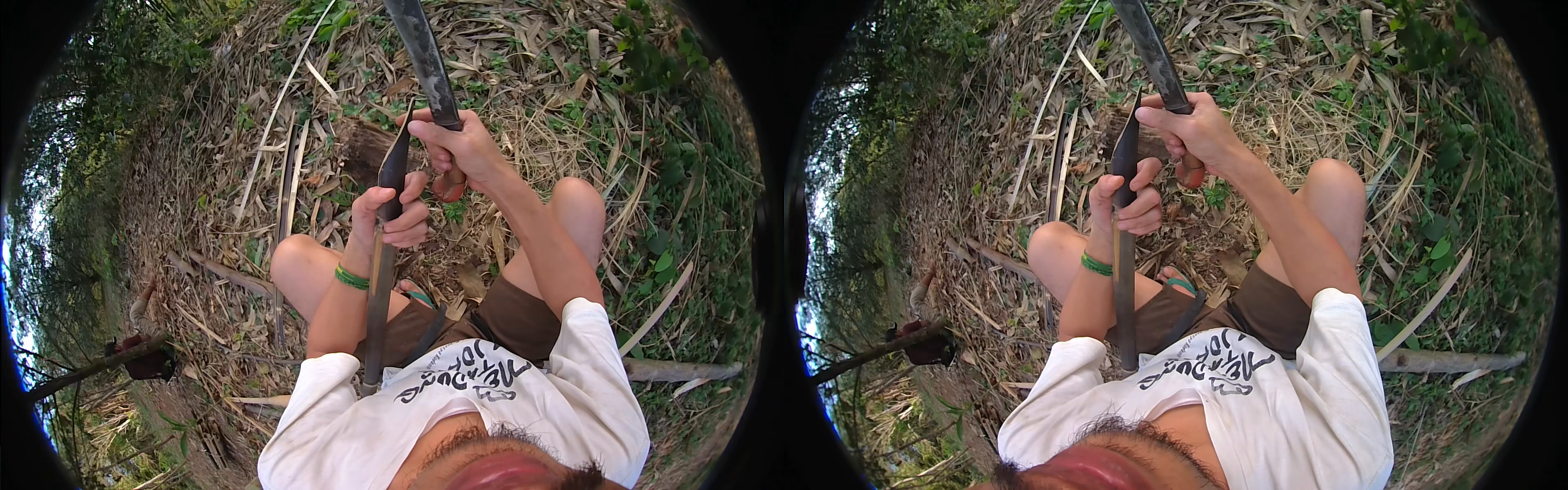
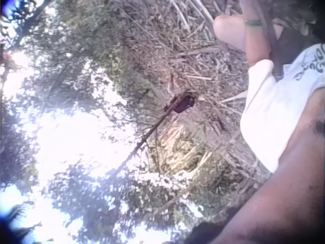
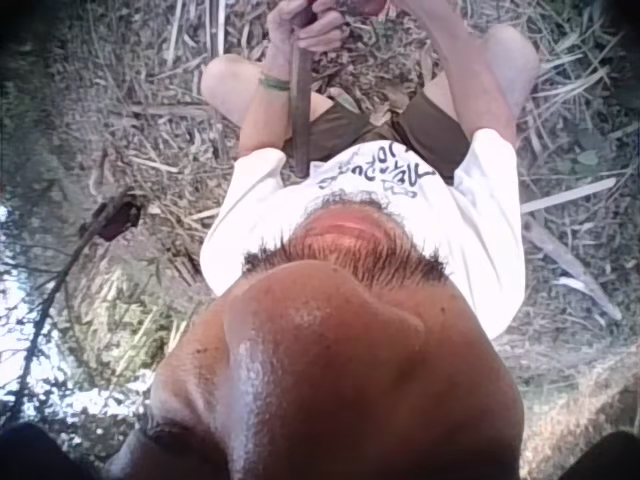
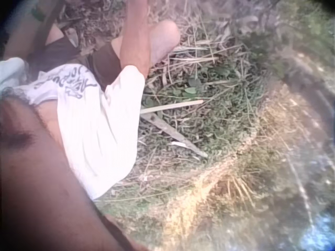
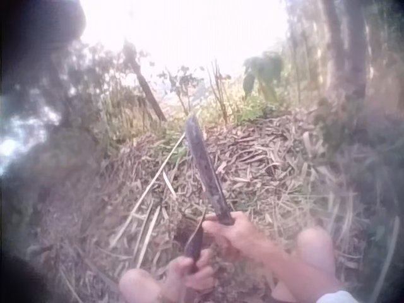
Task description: The person shaves a long strip of bamboo with a machete and handles a curved piece of wood while sitting on the ground in a forest.
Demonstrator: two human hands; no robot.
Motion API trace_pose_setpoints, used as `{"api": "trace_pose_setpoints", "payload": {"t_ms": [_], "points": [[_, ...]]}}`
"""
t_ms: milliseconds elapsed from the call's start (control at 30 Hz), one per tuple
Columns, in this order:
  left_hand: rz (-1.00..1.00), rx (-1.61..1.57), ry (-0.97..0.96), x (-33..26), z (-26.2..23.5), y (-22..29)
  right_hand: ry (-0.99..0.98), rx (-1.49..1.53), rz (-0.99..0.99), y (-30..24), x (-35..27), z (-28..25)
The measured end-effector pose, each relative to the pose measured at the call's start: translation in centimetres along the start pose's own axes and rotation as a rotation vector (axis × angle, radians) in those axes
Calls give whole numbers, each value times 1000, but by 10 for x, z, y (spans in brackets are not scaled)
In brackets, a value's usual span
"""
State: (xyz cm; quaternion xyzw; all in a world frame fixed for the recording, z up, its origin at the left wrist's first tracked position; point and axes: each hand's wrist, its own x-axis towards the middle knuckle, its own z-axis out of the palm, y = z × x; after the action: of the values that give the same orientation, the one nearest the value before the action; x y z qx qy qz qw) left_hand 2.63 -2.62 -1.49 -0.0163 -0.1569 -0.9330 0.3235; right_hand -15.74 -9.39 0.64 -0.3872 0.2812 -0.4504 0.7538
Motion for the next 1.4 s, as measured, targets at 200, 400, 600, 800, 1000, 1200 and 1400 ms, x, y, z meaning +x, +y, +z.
{"api": "trace_pose_setpoints", "payload": {"t_ms": [200, 400, 600, 800, 1000, 1200, 1400], "points": [[96, 184, 193, 1, 3, -5, 32, -10, -70, -4, 0, -5], [92, 179, 339, 2, 13, -10, 117, -60, -122, -13, -1, -15], [226, 502, 464, 3, 13, -5, 194, -724, -241, -12, -3, -28], [309, 735, 708, 3, 16, -2, 76, -1171, -496, 4, -11, -15], [303, 906, 846, -2, 15, -4, 58, -1336, -546, 13, -9, -3], [267, 1058, 949, -7, 19, -6, -4, -1416, -627, 15, -4, -1], [243, 1099, 1056, -10, 20, -6, -56, -1401, -630, 23, 2, 0]]}}
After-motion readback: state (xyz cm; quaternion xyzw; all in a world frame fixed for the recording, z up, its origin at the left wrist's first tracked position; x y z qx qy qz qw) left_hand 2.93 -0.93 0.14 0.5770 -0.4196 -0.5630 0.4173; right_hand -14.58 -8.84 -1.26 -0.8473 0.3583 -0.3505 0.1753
